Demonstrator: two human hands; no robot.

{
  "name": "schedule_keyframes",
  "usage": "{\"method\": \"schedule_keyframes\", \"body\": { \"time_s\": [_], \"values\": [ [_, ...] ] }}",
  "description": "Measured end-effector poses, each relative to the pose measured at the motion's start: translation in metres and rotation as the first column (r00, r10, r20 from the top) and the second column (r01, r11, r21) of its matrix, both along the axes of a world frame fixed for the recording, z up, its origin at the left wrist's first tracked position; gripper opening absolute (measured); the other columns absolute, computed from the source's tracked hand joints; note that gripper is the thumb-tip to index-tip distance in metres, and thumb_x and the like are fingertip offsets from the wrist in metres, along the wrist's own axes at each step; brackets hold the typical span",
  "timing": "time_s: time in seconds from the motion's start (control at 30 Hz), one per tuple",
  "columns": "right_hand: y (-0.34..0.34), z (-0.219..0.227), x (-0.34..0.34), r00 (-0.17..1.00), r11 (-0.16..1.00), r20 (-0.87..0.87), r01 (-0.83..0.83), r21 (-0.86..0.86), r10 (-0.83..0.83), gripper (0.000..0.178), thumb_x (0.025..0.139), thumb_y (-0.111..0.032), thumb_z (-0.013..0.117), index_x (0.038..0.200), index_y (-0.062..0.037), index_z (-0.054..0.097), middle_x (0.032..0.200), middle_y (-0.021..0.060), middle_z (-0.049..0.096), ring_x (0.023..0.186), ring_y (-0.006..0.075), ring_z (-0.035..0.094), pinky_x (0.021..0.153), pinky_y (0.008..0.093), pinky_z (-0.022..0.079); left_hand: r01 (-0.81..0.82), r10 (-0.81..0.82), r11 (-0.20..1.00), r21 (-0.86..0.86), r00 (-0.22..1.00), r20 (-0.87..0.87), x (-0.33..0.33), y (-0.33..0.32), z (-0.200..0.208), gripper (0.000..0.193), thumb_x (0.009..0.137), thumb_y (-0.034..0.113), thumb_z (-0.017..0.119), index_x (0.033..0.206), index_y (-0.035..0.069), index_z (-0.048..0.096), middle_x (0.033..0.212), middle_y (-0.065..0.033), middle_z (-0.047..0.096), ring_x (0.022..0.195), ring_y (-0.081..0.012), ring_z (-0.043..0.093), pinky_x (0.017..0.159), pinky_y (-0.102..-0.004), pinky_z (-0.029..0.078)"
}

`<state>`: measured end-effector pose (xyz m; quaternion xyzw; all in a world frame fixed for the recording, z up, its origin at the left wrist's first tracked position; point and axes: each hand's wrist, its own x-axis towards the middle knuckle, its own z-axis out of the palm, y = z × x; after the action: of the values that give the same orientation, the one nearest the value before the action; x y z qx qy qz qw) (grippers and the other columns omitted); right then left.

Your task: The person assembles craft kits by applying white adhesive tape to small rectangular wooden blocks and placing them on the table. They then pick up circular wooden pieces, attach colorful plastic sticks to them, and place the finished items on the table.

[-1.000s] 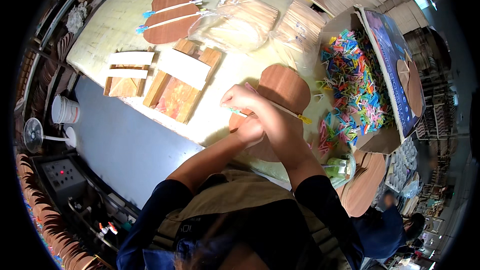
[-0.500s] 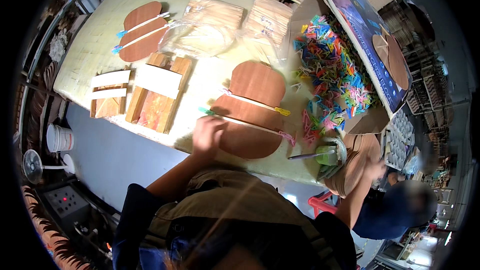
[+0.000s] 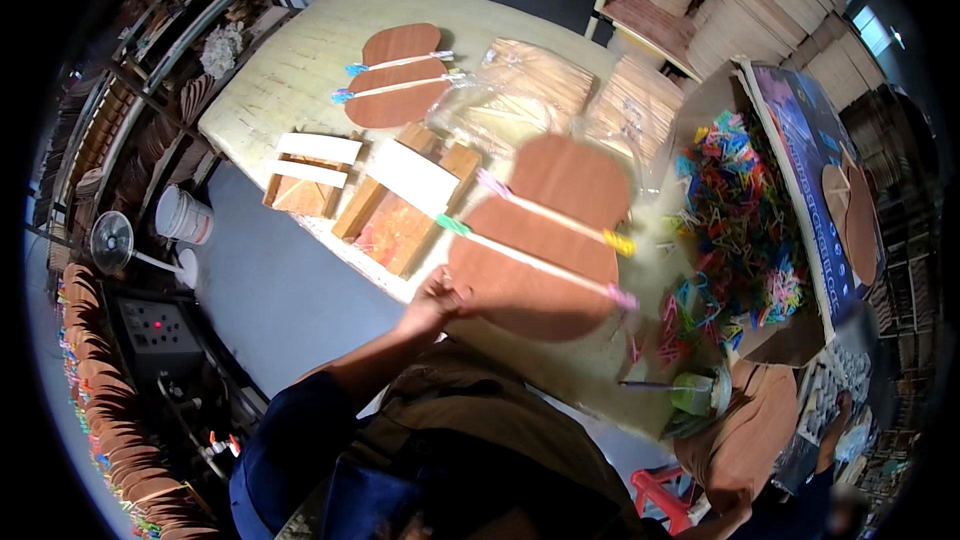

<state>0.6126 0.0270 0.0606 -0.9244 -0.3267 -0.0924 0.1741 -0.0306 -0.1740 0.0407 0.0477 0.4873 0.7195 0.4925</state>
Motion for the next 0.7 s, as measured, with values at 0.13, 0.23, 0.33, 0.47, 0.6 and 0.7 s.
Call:
{"method": "schedule_keyframes", "body": {
  "time_s": [0.13, 0.23, 0.33, 0.47, 0.6, 0.7],
  "values": [
    [-0.004, 0.011, -0.001, 0.857, 0.895, -0.428, -0.078, 0.440, 0.286, 0.077, 0.077, -0.046, 0.072, 0.136, -0.0071, 0.040, 0.127, 0.0113, 0.052, 0.112, 0.0294, 0.053, 0.085, 0.0385, 0.050, -0.316, 0.329, 0.944, 0.093, 0.890, -0.316, -0.104, 0.013, 0.029, 0.025, 0.092, 0.003, 0.052, 0.116, 0.007, 0.051, 0.096, -0.0027, 0.060, 0.085, -0.0143, 0.060, 0.075, -0.0331, 0.054],
    [-0.030, 0.032, -0.008, 0.634, 0.754, -0.605, 0.052, 0.654, 0.481, 0.075, 0.079, -0.044, 0.071, 0.136, -0.0068, 0.040, 0.127, 0.0110, 0.052, 0.112, 0.0284, 0.054, 0.084, 0.0370, 0.051, -0.476, 0.523, 0.852, 0.218, 0.789, -0.322, -0.208, 0.033, 0.018, 0.020, 0.093, 0.005, 0.053, 0.112, 0.004, 0.052, 0.094, -0.0046, 0.061, 0.080, -0.0160, 0.061, 0.075, -0.0340, 0.055],
    [-0.060, 0.051, -0.019, 0.419, 0.668, -0.657, 0.145, 0.730, 0.627, 0.073, 0.080, -0.042, 0.070, 0.136, -0.0064, 0.040, 0.126, 0.0108, 0.053, 0.111, 0.0274, 0.054, 0.084, 0.0356, 0.051, -0.564, 0.593, 0.805, 0.183, 0.758, -0.274, -0.314, 0.046, -0.023, 0.018, 0.093, 0.005, 0.052, 0.111, 0.003, 0.052, 0.089, -0.0074, 0.062, 0.074, -0.0188, 0.063, 0.071, -0.0359, 0.057],
    [-0.101, 0.073, -0.043, 0.142, 0.635, -0.651, 0.142, 0.759, 0.746, 0.069, 0.082, -0.039, 0.069, 0.136, -0.0060, 0.040, 0.125, 0.0105, 0.053, 0.110, 0.0261, 0.055, 0.083, 0.0336, 0.052, -0.605, 0.612, 0.789, 0.110, 0.755, -0.234, -0.392, 0.069, -0.055, 0.020, 0.092, -0.002, 0.048, 0.111, 0.003, 0.051, 0.087, -0.0096, 0.062, 0.070, -0.0220, 0.064, 0.068, -0.0396, 0.058],
    [-0.080, 0.050, -0.113, 0.068, 0.697, -0.694, -0.046, 0.715, 0.717, 0.042, 0.088, -0.013, 0.062, 0.126, -0.0029, 0.049, 0.113, 0.0076, 0.058, 0.096, 0.0176, 0.058, 0.068, 0.0223, 0.053, -0.721, 0.685, 0.693, 0.013, 0.653, -0.322, -0.461, 0.059, -0.106, 0.027, 0.091, 0.004, 0.055, 0.117, 0.002, 0.047, 0.090, -0.0129, 0.061, 0.073, -0.0266, 0.064, 0.070, -0.0407, 0.057],
    [-0.081, 0.022, -0.165, -0.145, 0.759, -0.796, -0.243, 0.604, 0.588, 0.036, 0.083, -0.006, 0.065, 0.118, -0.0055, 0.056, 0.096, 0.0019, 0.061, 0.079, 0.0124, 0.058, 0.063, 0.0221, 0.047, -0.854, 0.111, 0.328, -0.403, 0.459, -0.881, -0.414, 0.120, -0.086, 0.055, 0.088, 0.022, 0.066, 0.131, -0.001, 0.040, 0.101, -0.0174, 0.056, 0.097, -0.0357, 0.059, 0.087, -0.0446, 0.050]
  ]
}}
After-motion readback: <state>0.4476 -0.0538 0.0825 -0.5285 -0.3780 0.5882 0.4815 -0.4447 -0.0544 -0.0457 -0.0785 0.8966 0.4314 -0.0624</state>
